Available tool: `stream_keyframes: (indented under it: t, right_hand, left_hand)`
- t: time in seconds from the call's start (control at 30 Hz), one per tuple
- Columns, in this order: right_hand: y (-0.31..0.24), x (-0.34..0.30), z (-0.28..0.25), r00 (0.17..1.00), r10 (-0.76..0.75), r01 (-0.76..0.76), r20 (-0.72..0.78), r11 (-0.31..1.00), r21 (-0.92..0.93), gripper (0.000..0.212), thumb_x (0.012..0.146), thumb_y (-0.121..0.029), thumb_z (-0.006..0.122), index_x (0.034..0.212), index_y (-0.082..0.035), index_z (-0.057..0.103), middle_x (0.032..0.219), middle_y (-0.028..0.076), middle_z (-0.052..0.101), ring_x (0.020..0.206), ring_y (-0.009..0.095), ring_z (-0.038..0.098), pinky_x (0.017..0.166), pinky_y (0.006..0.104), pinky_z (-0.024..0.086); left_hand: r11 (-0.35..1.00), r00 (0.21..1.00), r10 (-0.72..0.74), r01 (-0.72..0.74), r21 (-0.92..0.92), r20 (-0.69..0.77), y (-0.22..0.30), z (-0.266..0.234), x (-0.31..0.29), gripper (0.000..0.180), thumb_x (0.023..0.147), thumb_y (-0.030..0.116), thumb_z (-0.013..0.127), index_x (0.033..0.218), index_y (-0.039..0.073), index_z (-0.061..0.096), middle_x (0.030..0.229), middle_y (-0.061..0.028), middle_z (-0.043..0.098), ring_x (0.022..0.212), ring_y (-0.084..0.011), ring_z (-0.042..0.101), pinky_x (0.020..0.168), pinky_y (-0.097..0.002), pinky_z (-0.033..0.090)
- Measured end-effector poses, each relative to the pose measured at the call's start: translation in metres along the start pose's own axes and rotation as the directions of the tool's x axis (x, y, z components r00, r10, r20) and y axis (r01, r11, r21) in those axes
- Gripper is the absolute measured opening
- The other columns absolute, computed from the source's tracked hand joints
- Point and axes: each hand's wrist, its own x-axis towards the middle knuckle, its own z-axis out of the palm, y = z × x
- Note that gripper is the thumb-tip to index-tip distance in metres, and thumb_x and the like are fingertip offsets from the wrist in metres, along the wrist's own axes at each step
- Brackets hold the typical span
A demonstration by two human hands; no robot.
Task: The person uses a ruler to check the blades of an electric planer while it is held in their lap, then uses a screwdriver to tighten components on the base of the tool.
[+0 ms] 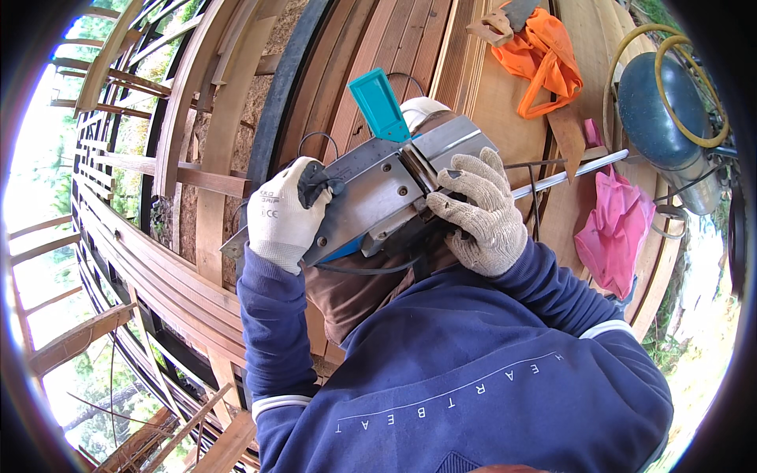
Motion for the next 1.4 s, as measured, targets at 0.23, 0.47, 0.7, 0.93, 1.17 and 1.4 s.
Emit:
stream_keyframes:
  t: [0.23, 0.47, 0.7, 0.93, 1.17, 1.4]
  right_hand:
    - [0.000, 0.000, 0.000, 1.000, 0.000, 0.000, -0.004, 1.000, 0.008, 0.066, 0.050, -0.006, 0.075, 0.115, -0.014, 0.074, 0.120, 0.013, 0.066, 0.122, 0.040, 0.059, 0.111, 0.0638, 0.035]
    - [0.000, 0.001, -0.001, 1.000, 0.007, -0.007, 0.021, 1.000, -0.005, 0.066, 0.050, -0.007, 0.075, 0.116, -0.014, 0.074, 0.121, 0.014, 0.066, 0.123, 0.040, 0.058, 0.112, 0.0639, 0.033]
    - [0.001, -0.001, 0.000, 1.000, 0.008, -0.008, 0.023, 1.000, -0.015, 0.067, 0.050, -0.008, 0.076, 0.116, -0.014, 0.075, 0.122, 0.014, 0.066, 0.124, 0.040, 0.058, 0.113, 0.0641, 0.032]
    - [0.001, -0.002, 0.000, 1.000, 0.011, -0.010, 0.027, 1.000, -0.003, 0.068, 0.050, -0.008, 0.076, 0.118, -0.014, 0.074, 0.123, 0.014, 0.066, 0.125, 0.040, 0.058, 0.114, 0.0642, 0.032]
    - [0.000, -0.001, 0.000, 0.999, 0.014, -0.013, 0.034, 1.000, -0.006, 0.069, 0.049, -0.009, 0.077, 0.118, -0.014, 0.073, 0.122, 0.014, 0.066, 0.125, 0.041, 0.058, 0.114, 0.0642, 0.031]
    - [-0.002, 0.000, -0.002, 1.000, 0.018, -0.018, 0.019, 1.000, 0.000, 0.069, 0.049, -0.007, 0.076, 0.118, -0.014, 0.073, 0.122, 0.014, 0.066, 0.124, 0.042, 0.058, 0.114, 0.0644, 0.032]
  left_hand:
    - [1.000, 1.000, 0.023, -0.024, -0.014, -0.019, 0.000, 0.001, -0.002, 0.026, 0.082, 0.007, 0.075, 0.107, 0.009, 0.068, 0.085, -0.0142, 0.072, 0.080, -0.0309, 0.073, 0.072, -0.0368, 0.055]
    - [1.000, 1.000, -0.012, 0.012, -0.005, 0.024, -0.007, 0.002, -0.001, 0.031, 0.080, 0.016, 0.079, 0.108, 0.012, 0.068, 0.097, -0.0120, 0.073, 0.090, -0.0336, 0.072, 0.077, -0.0405, 0.057]
    - [1.000, 1.000, -0.003, 0.003, 0.001, 0.030, -0.007, 0.001, 0.000, 0.031, 0.080, 0.018, 0.079, 0.108, 0.013, 0.068, 0.096, -0.0121, 0.073, 0.090, -0.0351, 0.072, 0.077, -0.0413, 0.057]
    - [1.000, 0.999, -0.014, 0.014, 0.005, 0.033, -0.009, 0.003, 0.000, 0.033, 0.079, 0.017, 0.079, 0.110, 0.012, 0.068, 0.098, -0.0118, 0.073, 0.091, -0.0344, 0.072, 0.078, -0.0409, 0.057]
    - [0.999, 0.999, 0.032, -0.032, 0.028, -0.008, -0.007, 0.004, -0.001, 0.029, 0.082, 0.009, 0.076, 0.110, 0.010, 0.068, 0.088, -0.0140, 0.072, 0.083, -0.0315, 0.073, 0.073, -0.0372, 0.055]
    - [0.999, 1.000, 0.029, -0.029, 0.031, 0.001, -0.005, 0.002, -0.001, 0.031, 0.081, 0.012, 0.077, 0.111, 0.011, 0.069, 0.095, -0.0133, 0.073, 0.088, -0.0339, 0.072, 0.078, -0.0398, 0.056]
